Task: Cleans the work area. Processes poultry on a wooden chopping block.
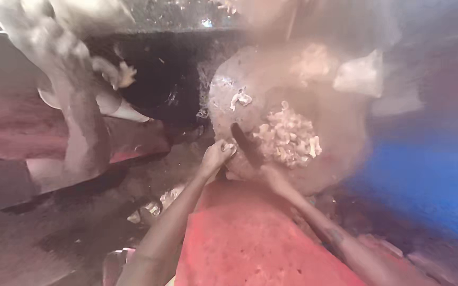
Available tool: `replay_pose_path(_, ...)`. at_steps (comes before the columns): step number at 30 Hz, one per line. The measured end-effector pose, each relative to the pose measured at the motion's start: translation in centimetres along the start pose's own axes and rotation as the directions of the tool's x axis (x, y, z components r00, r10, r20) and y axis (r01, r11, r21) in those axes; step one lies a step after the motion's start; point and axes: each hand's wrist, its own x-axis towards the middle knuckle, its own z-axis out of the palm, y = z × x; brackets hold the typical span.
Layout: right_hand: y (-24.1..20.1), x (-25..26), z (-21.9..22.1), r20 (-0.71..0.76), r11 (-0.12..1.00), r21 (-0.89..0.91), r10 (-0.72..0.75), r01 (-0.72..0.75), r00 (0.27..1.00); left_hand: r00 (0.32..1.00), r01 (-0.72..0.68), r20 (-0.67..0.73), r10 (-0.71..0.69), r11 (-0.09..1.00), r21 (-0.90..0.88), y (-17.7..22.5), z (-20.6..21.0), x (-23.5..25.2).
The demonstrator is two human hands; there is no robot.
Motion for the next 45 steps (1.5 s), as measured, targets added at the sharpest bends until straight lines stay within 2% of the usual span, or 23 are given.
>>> replay_pose_path(3,-1.0,-1.6,-0.2,-0.125,1.0,-0.017,-0.026,0.024,0.992,0.996,0.073,0.079,-0.043,0.9,-0.429,-0.6,0.5,-1.1)
replay_pose_path(5,-2.5,-2.5,-0.2,-0.206,0.992,-0.004,-0.125,0.127,0.971,0.991,0.13,0.095,-0.095,0.868,-0.479,-1.9,1.4,-1.1)
replay_pose_path(8,-5.0,-3.2,0.3,-0.269,0.935,0.072,-0.316,0.346,0.91,0.991,0.135,0.036,-0.131,0.907,-0.398,-3.0,2.4,-1.2)
replay_pose_path(9,-5.2,-3.1,0.7,-0.266,0.929,0.043,-0.343,0.366,0.901,0.992,0.127,0.024,-0.127,0.916,-0.379,-3.1,2.5,-1.3)
replay_pose_path(11,-4.4,-1.6,1.8,-0.187,0.963,-0.041,-0.268,0.265,0.945,0.992,0.118,-0.001,-0.125,0.935,-0.335,-3.2,2.5,-1.5)
replay_pose_path(13,-2.8,0.5,2.1,0.01,0.994,-0.043,-0.095,0.096,0.995,0.992,0.105,-0.044,-0.118,0.967,-0.231,-3.4,2.6,-1.6)
replay_pose_path(14,-2.1,0.8,2.1,0.052,0.998,-0.028,-0.053,0.055,0.997,0.991,0.099,-0.069,-0.11,0.984,-0.15,-3.5,2.5,-1.6)
replay_pose_path(16,-1.1,-0.3,1.5,0.036,0.999,-0.031,-0.036,0.037,0.999,0.991,0.095,-0.098,-0.095,0.995,0.0,-3.0,1.9,-1.7)
replay_pose_path(18,0.5,-3.6,1.3,-0.042,0.999,-0.052,0.007,-0.009,0.999,0.999,0.011,-0.036,-0.009,0.999,0.048,-2.5,1.6,-2.0)
replay_pose_path(20,2.5,-6.1,0.1,-0.11,0.996,-0.079,0.019,-0.027,0.994,0.989,-0.135,0.052,0.138,0.989,-0.054,-1.4,0.5,-1.4)
replay_pose_path(22,4.9,-8.4,-1.8,-0.094,0.988,-0.148,0.021,-0.034,0.995,0.985,-0.172,-0.037,0.168,0.978,-0.121,0.5,-0.5,-0.9)
replay_pose_path(25,7.8,-9.6,-4.6,0.071,0.908,-0.403,0.158,-0.116,0.985,0.98,-0.141,-0.111,0.164,0.972,0.186,1.9,0.3,3.3)
replay_pose_path(27,8.0,-9.6,-5.1,0.099,0.834,-0.531,0.234,-0.147,0.967,0.981,-0.17,-0.009,0.192,0.888,0.428,2.8,1.5,6.0)
replay_pose_path(29,7.0,-9.7,-5.0,0.066,0.805,-0.576,0.217,-0.141,0.974,0.972,-0.233,0.129,0.195,0.849,0.474,4.1,1.0,7.7)
replay_pose_path(30,6.6,-10.0,-4.7,0.06,0.806,-0.579,0.192,-0.123,0.979,0.964,-0.259,0.163,0.208,0.869,0.421,4.4,-0.2,8.1)
replay_pose_path(32,5.7,-9.7,-4.0,0.072,0.836,-0.545,0.117,-0.059,0.99,0.974,-0.226,0.087,0.21,0.934,0.276,6.5,-5.0,8.1)
replay_pose_path(34,5.2,-8.3,-2.7,0.088,0.897,-0.441,0.016,0.025,0.996,0.965,-0.143,-0.193,0.18,0.971,0.193,8.2,-9.6,8.3)
replay_pose_path(36,4.3,-6.4,-1.1,0.135,0.96,-0.27,-0.035,0.071,0.99,0.93,-0.093,-0.332,0.158,0.975,0.204,9.7,-11.6,9.6)
replay_pose_path(39,1.3,-4.6,0.0,0.173,0.999,0.042,-0.009,0.002,0.985,0.936,-0.239,-0.17,0.31,0.909,0.342,9.9,-8.5,13.6)
replay_pose_path(40,1.2,-4.1,0.5,0.134,0.994,0.11,0.01,-0.025,0.991,0.921,-0.292,-0.121,0.369,0.865,0.409,9.2,-6.9,15.2)
replay_pose_path(42,1.7,-3.4,1.0,0.032,0.976,0.203,0.079,-0.084,0.996,0.911,-0.273,-0.124,0.394,0.799,0.536,8.5,-5.1,16.8)
replay_pose_path(43,2.4,-3.4,0.9,-0.011,0.965,0.235,0.121,-0.115,0.993,0.915,-0.258,-0.135,0.379,0.81,0.527,8.3,-4.7,16.3)
replay_pose_path(45,4.0,-3.7,0.5,-0.051,0.936,0.303,0.206,-0.181,0.977,0.94,-0.267,-0.107,0.324,0.893,0.363,7.7,-4.5,13.3)
